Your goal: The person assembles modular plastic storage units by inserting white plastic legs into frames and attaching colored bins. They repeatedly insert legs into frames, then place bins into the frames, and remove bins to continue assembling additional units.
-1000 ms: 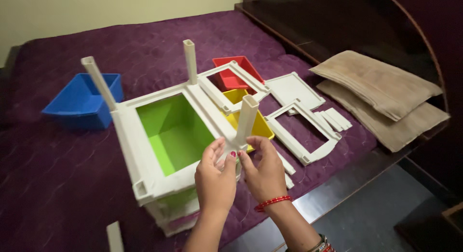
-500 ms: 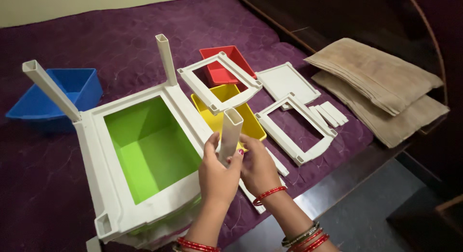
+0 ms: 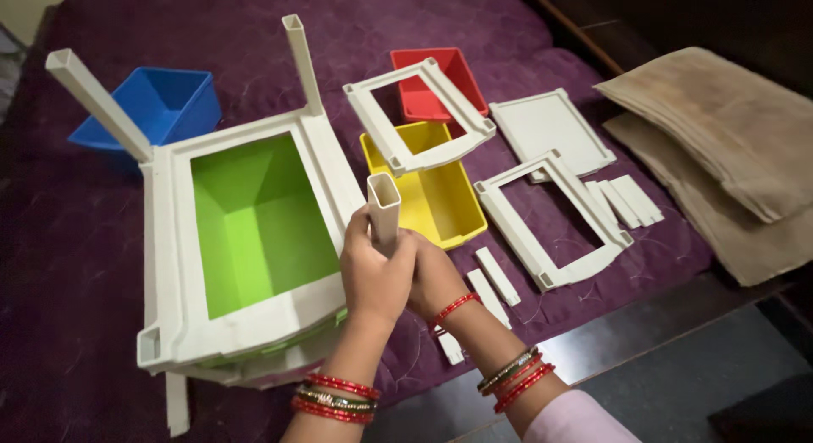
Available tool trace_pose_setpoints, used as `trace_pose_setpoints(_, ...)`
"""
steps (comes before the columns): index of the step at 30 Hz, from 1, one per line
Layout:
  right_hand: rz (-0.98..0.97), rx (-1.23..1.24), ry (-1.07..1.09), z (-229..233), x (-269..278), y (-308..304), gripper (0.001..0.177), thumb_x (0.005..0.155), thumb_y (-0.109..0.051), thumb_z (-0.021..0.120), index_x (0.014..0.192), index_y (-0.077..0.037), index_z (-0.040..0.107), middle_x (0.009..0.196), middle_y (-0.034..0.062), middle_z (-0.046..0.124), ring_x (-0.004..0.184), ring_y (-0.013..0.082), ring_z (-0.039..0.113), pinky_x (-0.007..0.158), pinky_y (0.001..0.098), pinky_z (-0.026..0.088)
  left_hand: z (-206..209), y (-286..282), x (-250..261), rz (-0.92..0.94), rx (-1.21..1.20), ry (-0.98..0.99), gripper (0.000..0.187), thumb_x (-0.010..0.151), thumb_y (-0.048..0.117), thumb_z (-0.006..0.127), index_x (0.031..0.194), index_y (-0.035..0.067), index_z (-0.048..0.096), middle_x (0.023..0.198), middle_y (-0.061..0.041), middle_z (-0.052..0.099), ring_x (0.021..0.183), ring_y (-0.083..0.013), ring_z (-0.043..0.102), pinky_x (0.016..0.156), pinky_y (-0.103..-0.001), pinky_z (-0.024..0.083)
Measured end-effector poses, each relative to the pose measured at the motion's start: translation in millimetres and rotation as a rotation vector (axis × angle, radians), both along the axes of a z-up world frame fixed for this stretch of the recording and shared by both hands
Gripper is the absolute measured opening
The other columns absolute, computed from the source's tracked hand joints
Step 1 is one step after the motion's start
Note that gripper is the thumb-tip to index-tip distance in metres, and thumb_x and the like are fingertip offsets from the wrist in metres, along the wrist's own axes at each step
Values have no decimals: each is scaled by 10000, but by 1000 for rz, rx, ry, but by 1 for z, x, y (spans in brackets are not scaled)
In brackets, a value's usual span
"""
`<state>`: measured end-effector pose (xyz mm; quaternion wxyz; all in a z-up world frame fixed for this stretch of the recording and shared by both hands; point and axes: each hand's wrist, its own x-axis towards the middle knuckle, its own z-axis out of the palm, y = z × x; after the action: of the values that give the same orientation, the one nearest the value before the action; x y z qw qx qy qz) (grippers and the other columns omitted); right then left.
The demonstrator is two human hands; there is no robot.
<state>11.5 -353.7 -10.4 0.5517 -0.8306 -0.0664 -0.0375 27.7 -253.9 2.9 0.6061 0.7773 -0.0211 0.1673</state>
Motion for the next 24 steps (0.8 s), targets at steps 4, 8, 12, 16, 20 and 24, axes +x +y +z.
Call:
trace_pose_setpoints(4,63,54,16,-13,9,-5,427,832,-144,747,1220,-5,636,1136,153,756,1074,226,738,912,350,566,6,-6,5,43,-98,10,316,829,262,746,1017,30,643,887,-119,738,801,-239,731,747,-363,572)
trace_pose_setpoints(8,61,8,88,-23,10,-8,423,827,-195,756,1188,-2,651,1086,173,770,1033,257,755,893,352,568,1,-14,12,100,-106,-8,246,879,274,716,941,42,660,801,-96,717,726,-207,701,696,-355,547)
trace_pose_setpoints(12,56,-70,92,-23,12,-7,429,805,-222,784,1165,-16,674,1067,182,763,1034,306,733,887,366,553,-4,-22,23,161,-110,-130,211,906,238,693,877,35,642,749,-105,680,678,-222,666,667,-372,526)
trace_pose_setpoints(16,93,-2,47,-17,9,-7,446,761,-230,809,1130,-12,685,1034,182,768,1017,304,750,863,379,566,-8,-20,23,217,-29,-246,203,910,190,681,814,22,620,689,-113,640,611,-244,633,605,-384,491)
trace_pose_setpoints(20,72,-26,144,-10,13,-7,382,781,-238,791,1084,-19,713,1003,190,776,1003,307,765,854,385,573,-10,-20,23,167,-56,-320,182,919,164,665,823,18,615,684,-106,640,599,-227,649,581,-357,490)
trace_pose_setpoints(24,41,-40,190,-19,11,-7,397,745,-241,813,1059,-24,705,969,191,771,989,301,765,828,390,576,-3,-19,18,176,-64,-283,187,915,163,673,806,22,614,662,-107,637,586,-219,649,569,-345,485)
